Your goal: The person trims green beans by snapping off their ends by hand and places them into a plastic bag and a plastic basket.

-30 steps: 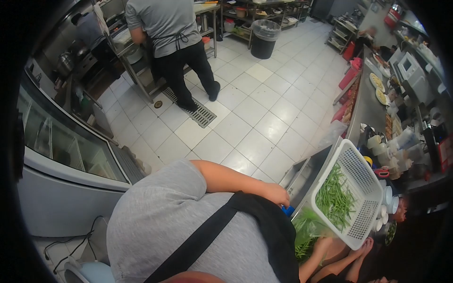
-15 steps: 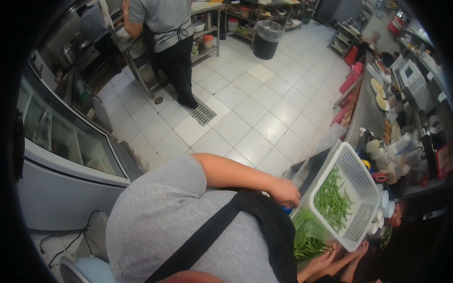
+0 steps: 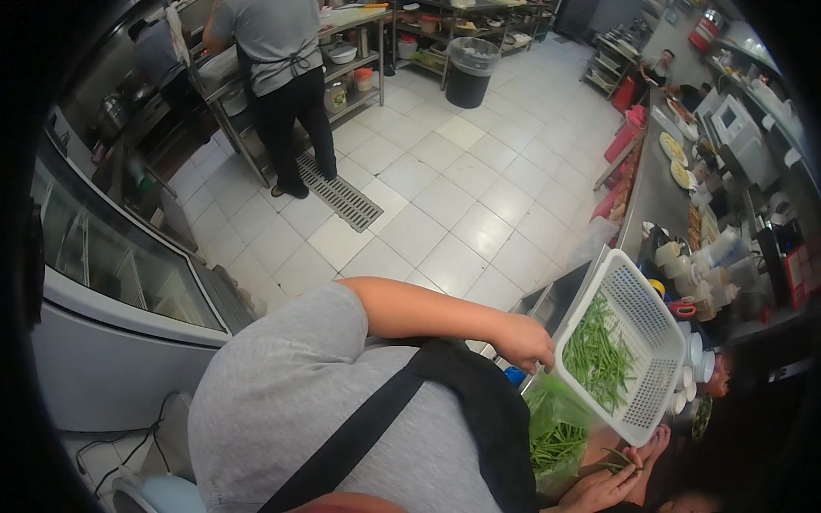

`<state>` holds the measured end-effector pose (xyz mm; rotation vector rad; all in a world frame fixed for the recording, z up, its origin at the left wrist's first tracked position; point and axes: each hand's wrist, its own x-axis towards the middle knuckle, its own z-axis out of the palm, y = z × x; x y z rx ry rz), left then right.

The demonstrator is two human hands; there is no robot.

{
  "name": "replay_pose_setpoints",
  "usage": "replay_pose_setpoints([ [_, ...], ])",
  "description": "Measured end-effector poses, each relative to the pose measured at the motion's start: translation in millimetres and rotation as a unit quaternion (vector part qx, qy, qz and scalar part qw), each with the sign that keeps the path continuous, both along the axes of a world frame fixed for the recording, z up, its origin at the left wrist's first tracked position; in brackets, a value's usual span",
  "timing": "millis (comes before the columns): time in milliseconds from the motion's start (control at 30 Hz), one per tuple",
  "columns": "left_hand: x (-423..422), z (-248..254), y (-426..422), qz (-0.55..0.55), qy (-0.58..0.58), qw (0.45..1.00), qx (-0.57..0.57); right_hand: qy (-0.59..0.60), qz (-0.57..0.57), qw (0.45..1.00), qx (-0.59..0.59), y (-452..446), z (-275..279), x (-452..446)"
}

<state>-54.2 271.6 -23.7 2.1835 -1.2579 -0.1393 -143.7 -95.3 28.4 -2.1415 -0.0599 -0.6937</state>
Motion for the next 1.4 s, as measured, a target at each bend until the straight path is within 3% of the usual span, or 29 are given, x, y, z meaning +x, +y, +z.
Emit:
replay_pose_setpoints([
  [133,-1,1,-21,-0.013,0.036,0.997,-0.070,-0.069,-0.040,0.970,0.230,38,1,-2],
  [233,-4,5,-49,-0.016,0.015,0.973,-0.230,-0.037,0.008,0.934,0.357,47,-8,4],
  [267,-7,7,-59,-0.013,0.046,0.973,-0.226,0.006,0.110,0.921,0.374,64,-10,-1],
  [333,-16,13,-75,0.000,0.110,0.969,-0.223,0.042,0.164,0.922,0.349,96,-19,-5],
  [433,-22,15,-79,-0.147,0.389,0.875,-0.247,0.021,0.190,0.957,0.219,137,-24,-7],
  [467,-23,8,-78,-0.085,0.397,0.903,-0.142,-0.001,0.188,0.969,0.162,144,-28,-6],
  [567,-28,-13,-80,-0.058,0.388,0.916,-0.082,0.043,0.197,0.961,0.190,146,-56,-1],
  [600,-28,-21,-81,-0.076,0.404,0.905,-0.108,0.069,0.248,0.928,0.269,149,-54,2],
  [667,-26,-33,-86,-0.115,0.432,0.880,-0.162,0.057,0.206,0.905,0.368,156,-48,4],
  [700,-27,-26,-85,-0.106,0.432,0.886,-0.131,0.050,0.183,0.890,0.414,164,-37,6],
  [800,-29,-9,-80,-0.097,0.438,0.890,-0.086,0.013,0.175,0.886,0.430,168,-26,15],
  [867,-31,-17,-84,-0.121,0.463,0.869,-0.124,0.066,0.221,0.880,0.416,148,-51,20],
  [933,-31,-16,-87,-0.070,0.438,0.889,-0.111,0.106,0.219,0.873,0.423,148,-55,16],
  [1067,-25,-12,-92,-0.036,0.420,0.905,-0.055,0.083,0.208,0.934,0.276,144,-62,12],
  [1167,-13,-15,-82,-0.113,0.238,0.965,0.019,0.167,0.185,0.964,0.097,132,-33,-2],
  [1200,-15,-14,-77,-0.106,0.207,0.972,0.042,0.191,0.181,0.958,0.111,126,-39,-5],
  [1267,-18,-12,-65,-0.092,0.135,0.983,0.087,0.151,0.182,0.972,-0.006,124,-42,-13],
  [1300,-19,-18,-61,-0.082,0.132,0.983,0.098,0.133,0.182,0.972,-0.064,128,-43,-15],
  [1400,-22,-24,-53,-0.087,0.150,0.976,0.128,0.130,0.179,0.974,-0.044,144,-45,-26],
])
